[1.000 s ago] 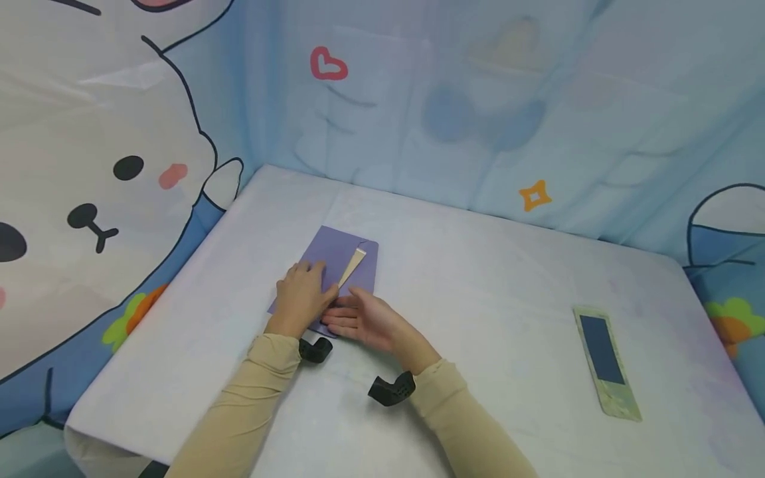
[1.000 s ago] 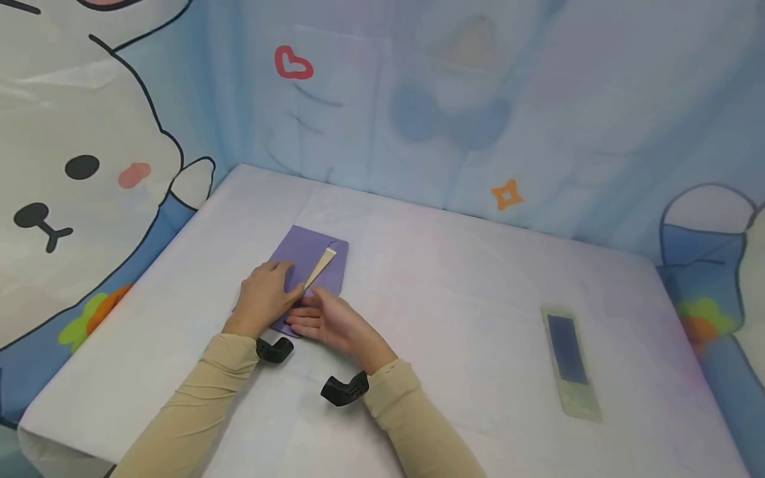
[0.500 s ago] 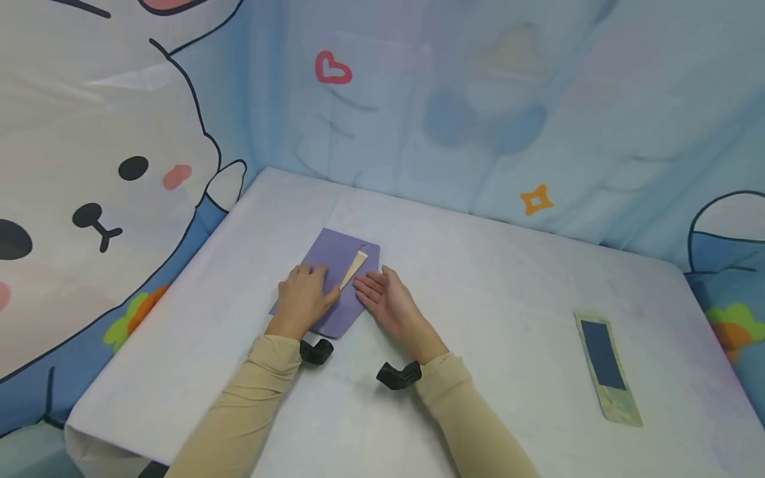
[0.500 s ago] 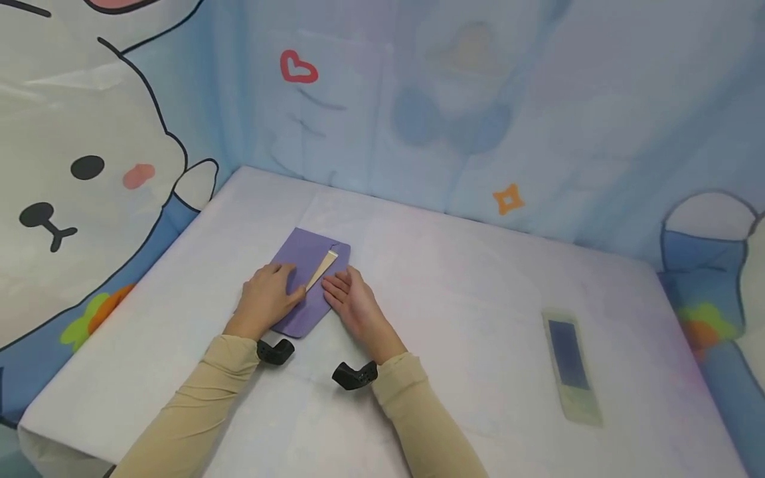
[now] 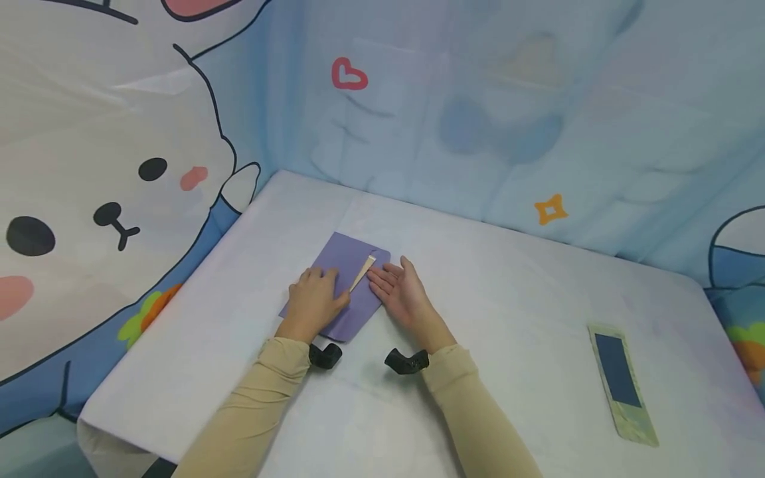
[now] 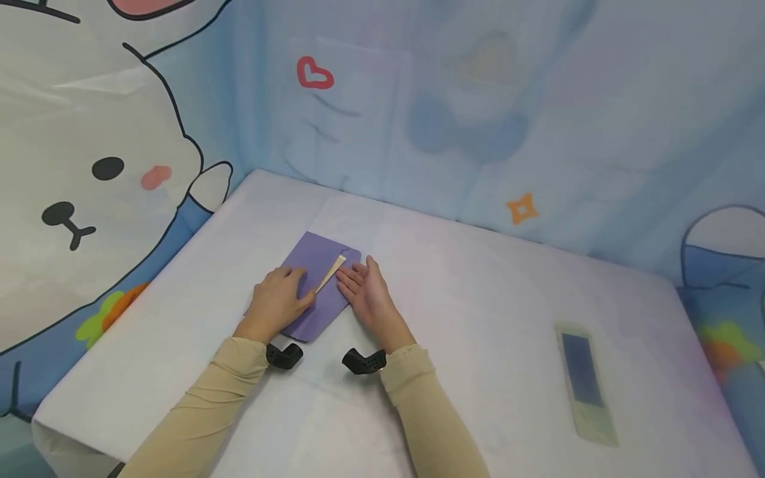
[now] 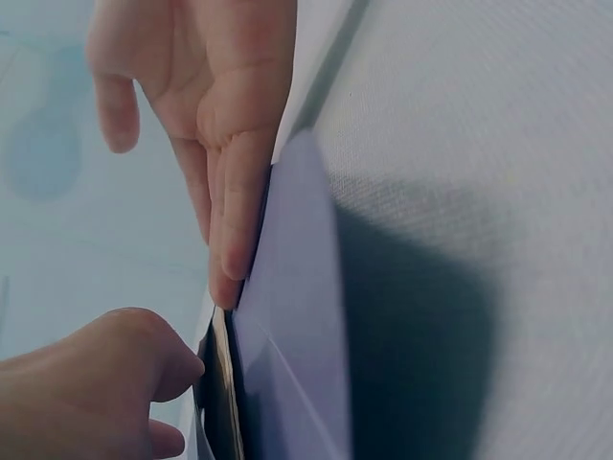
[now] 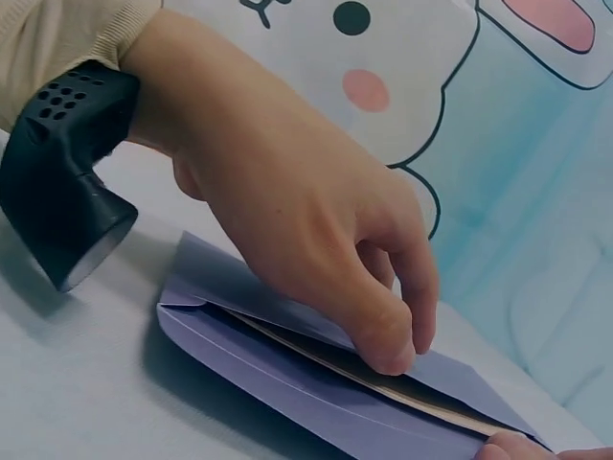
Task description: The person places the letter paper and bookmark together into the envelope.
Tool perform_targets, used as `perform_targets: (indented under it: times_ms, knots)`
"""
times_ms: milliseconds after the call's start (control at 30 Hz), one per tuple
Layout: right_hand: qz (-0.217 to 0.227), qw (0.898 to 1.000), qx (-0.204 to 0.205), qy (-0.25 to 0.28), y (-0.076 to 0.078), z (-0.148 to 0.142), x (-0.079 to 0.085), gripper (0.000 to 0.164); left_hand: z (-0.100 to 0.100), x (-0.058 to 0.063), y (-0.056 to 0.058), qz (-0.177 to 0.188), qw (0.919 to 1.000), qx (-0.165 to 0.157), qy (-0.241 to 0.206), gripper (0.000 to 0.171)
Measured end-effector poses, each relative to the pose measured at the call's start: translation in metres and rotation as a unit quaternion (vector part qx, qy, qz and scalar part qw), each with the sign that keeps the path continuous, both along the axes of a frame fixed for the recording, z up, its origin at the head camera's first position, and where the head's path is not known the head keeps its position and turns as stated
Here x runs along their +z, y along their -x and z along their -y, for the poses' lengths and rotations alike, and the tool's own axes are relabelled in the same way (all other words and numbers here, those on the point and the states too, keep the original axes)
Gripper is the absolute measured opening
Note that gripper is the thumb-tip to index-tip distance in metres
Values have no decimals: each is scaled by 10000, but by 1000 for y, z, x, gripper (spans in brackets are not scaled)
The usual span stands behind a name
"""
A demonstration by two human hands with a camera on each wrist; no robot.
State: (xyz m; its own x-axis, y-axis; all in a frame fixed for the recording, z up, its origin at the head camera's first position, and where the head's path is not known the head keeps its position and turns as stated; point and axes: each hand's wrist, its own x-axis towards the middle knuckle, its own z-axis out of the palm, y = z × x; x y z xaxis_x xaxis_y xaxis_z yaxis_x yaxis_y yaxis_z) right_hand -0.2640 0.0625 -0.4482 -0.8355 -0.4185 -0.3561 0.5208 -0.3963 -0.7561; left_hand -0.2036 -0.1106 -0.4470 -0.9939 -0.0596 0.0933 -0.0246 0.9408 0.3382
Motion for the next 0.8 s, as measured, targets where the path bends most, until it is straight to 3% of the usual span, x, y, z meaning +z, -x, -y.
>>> perform_targets:
  times_ms: [467,800]
  knots:
    - [174,9996,27,-218,19,5,6,67,-4,3,-2,-14,10000,-24,74,48]
    - [143,9989,0,-442,11,-7,16,60,-1,2,-2,90,10000,-31,-19,49]
